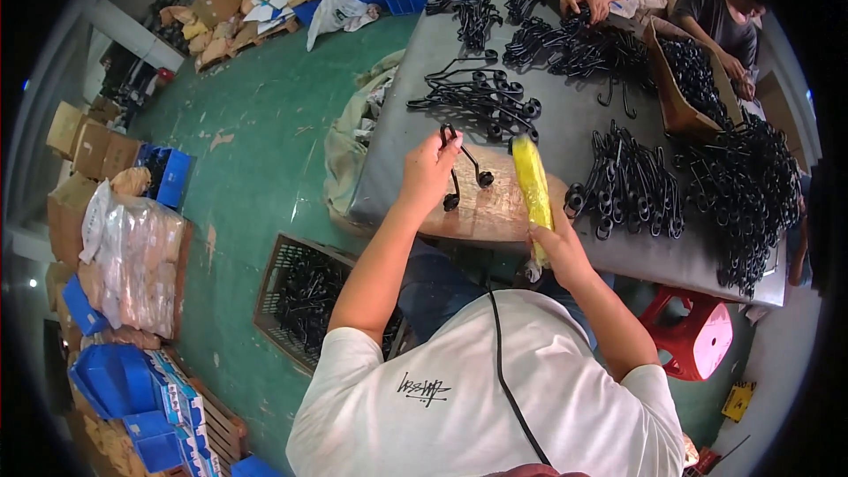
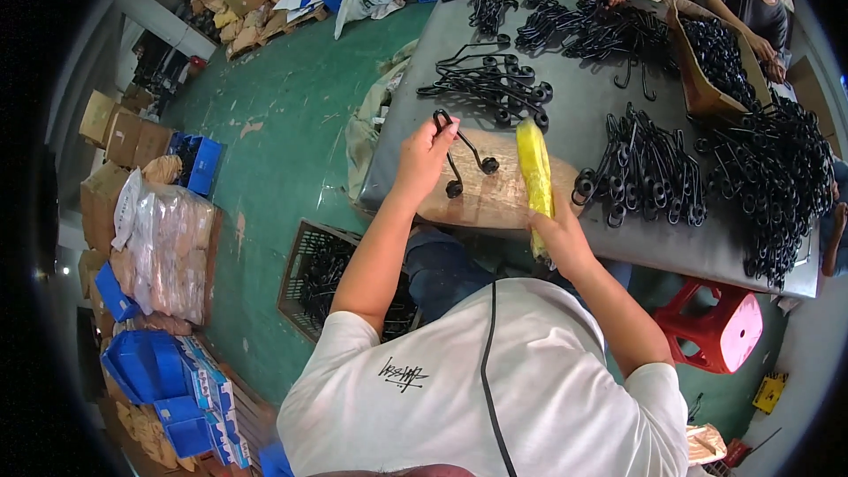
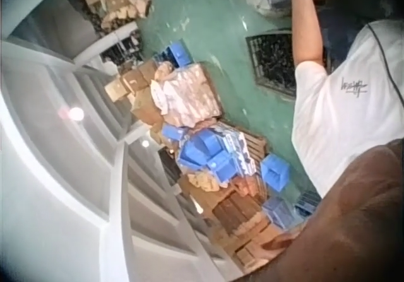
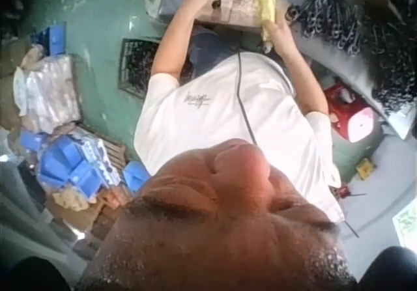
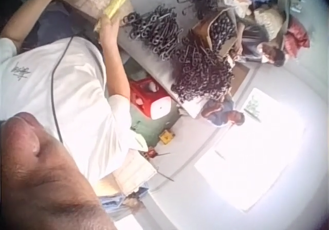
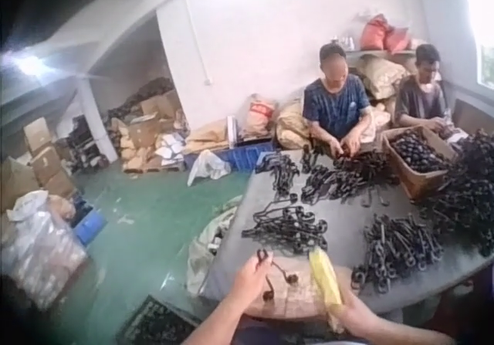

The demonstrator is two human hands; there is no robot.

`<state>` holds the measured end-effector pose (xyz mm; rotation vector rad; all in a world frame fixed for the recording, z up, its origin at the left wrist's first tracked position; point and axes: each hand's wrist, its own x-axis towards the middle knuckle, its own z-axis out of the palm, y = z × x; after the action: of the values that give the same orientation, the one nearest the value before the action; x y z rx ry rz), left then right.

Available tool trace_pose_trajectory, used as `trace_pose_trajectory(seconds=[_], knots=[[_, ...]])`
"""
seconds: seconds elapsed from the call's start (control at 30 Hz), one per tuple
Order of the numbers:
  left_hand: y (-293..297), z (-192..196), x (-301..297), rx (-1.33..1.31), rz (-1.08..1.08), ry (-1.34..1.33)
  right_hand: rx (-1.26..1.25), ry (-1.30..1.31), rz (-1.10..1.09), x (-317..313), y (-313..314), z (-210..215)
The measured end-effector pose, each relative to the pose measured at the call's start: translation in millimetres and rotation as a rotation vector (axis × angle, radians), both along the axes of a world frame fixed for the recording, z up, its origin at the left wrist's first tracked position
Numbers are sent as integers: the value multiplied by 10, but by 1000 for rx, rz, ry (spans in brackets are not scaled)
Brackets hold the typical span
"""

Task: Assembling black components onto metal hooks using a small mallet at a workstation.

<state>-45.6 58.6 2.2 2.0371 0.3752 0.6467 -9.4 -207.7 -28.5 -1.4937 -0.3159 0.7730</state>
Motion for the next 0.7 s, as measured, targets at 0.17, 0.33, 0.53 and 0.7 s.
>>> trace_pose_trajectory(seconds=[0.17,0.33,0.53,0.7], knots=[[26,44,-34,137,3,52,-39,-823,-61,-60,180,537],[-14,73,-19,199,1,77,-206,-867,76,20,337,-55],[-26,67,-121,-183,-33,94,-321,-254,216,127,273,61],[-350,174,-176,-319,18,-81,-213,-431,-64,-64,24,557]])
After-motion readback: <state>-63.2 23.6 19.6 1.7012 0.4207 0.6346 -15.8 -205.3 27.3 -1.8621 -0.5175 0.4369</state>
